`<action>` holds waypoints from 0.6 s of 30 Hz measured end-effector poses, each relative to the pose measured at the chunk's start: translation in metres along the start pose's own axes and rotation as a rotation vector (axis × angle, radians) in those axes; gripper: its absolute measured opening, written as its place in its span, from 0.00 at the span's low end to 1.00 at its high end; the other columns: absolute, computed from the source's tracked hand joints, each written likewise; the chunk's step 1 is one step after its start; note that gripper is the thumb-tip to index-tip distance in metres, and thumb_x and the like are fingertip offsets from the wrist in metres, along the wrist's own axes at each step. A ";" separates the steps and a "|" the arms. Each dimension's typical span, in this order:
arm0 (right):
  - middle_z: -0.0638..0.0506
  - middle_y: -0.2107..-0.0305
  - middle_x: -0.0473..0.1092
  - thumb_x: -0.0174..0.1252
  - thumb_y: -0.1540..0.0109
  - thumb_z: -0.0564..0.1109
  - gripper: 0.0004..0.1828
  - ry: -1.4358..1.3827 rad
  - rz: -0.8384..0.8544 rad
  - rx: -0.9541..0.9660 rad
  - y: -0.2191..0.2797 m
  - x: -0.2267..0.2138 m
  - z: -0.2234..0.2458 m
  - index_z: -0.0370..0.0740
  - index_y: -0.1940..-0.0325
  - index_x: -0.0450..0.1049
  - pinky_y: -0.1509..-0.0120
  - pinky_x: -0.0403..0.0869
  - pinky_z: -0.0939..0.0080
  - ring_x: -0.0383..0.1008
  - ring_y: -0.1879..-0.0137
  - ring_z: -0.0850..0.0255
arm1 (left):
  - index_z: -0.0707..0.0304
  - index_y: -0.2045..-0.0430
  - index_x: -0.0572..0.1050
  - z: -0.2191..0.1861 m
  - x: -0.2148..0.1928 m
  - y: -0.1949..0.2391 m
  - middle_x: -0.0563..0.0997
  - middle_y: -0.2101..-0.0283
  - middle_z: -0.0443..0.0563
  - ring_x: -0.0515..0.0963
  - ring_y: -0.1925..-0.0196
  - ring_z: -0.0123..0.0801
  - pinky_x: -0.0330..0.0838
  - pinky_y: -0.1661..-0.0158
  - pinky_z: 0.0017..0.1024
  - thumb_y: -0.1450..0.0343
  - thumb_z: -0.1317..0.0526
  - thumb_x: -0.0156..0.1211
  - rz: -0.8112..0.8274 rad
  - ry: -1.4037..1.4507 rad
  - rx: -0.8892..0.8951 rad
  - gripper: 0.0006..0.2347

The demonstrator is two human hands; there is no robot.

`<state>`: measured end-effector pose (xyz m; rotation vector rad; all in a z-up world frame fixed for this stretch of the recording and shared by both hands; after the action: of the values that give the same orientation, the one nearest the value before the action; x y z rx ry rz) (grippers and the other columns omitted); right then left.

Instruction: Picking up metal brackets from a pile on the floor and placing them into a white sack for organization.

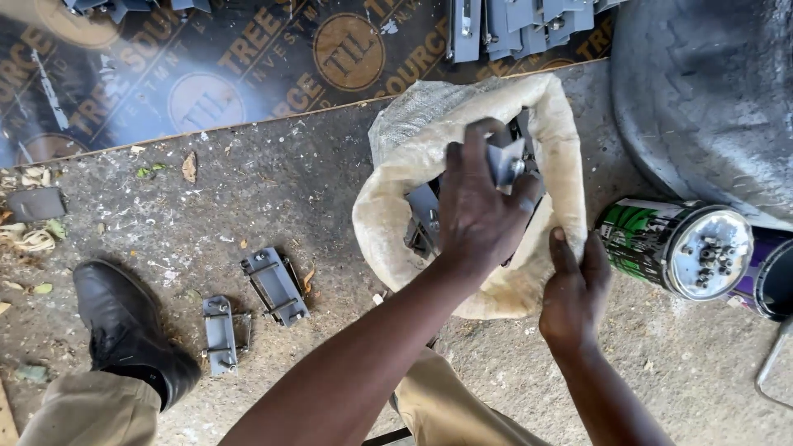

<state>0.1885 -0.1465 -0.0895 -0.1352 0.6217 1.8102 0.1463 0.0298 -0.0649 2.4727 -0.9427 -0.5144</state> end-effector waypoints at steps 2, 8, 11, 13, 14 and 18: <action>0.56 0.65 0.71 0.59 0.29 0.43 0.02 -0.031 -0.146 -0.035 0.002 -0.005 0.000 0.44 0.54 0.76 0.43 0.69 0.62 0.70 0.56 0.69 | 0.60 0.48 0.67 0.018 0.022 -0.009 0.68 0.53 0.64 0.80 0.52 0.69 0.79 0.59 0.60 0.36 0.62 0.63 0.061 -0.201 0.214 0.21; 0.53 0.57 0.71 0.52 0.26 0.49 0.10 0.066 -0.115 -0.018 0.005 0.000 0.021 0.47 0.43 0.73 0.30 0.65 0.50 0.67 0.45 0.65 | 0.65 0.62 0.72 0.053 0.037 -0.035 0.75 0.61 0.60 0.76 0.50 0.54 0.69 0.53 0.50 0.43 0.45 0.64 -0.249 -0.830 0.727 0.25; 0.53 0.65 0.68 0.55 0.26 0.47 0.07 0.148 -0.095 -0.109 0.006 0.006 0.051 0.43 0.56 0.72 0.42 0.65 0.54 0.66 0.53 0.66 | 0.60 0.67 0.78 0.086 0.063 -0.038 0.74 0.60 0.56 0.71 0.46 0.51 0.65 0.52 0.52 0.44 0.45 0.64 -0.258 -1.152 0.712 0.21; 0.55 0.66 0.67 0.55 0.26 0.47 0.07 0.115 -0.104 -0.092 0.002 -0.001 0.036 0.44 0.57 0.72 0.41 0.65 0.56 0.66 0.53 0.67 | 0.65 0.56 0.73 0.075 0.059 -0.021 0.72 0.52 0.63 0.71 0.44 0.56 0.64 0.48 0.56 0.39 0.44 0.59 -0.320 -1.141 0.676 0.25; 0.56 0.67 0.66 0.56 0.27 0.47 0.07 0.077 -0.109 -0.090 -0.003 -0.002 0.029 0.44 0.57 0.72 0.40 0.65 0.58 0.66 0.53 0.68 | 0.70 0.46 0.68 0.068 0.054 -0.016 0.70 0.45 0.70 0.71 0.41 0.61 0.64 0.44 0.59 0.33 0.42 0.55 -0.399 -1.127 0.643 0.30; 0.58 0.65 0.65 0.57 0.27 0.45 0.05 0.012 -0.107 -0.104 -0.005 -0.003 0.021 0.45 0.57 0.71 0.38 0.66 0.60 0.63 0.50 0.69 | 0.77 0.43 0.65 0.072 0.054 0.004 0.66 0.37 0.79 0.67 0.34 0.68 0.60 0.38 0.63 0.22 0.49 0.26 -0.421 -1.175 0.737 0.27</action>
<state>0.1985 -0.1383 -0.0722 -0.2454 0.5187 1.7393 0.1472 -0.0297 -0.1325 2.9368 -1.0946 -2.2658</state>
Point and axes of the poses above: each hand's wrist, its own y-axis away from the middle knuckle, its own x-axis out of the palm, z = x × y, the point moved 4 cm from there along -y, towards the middle knuckle
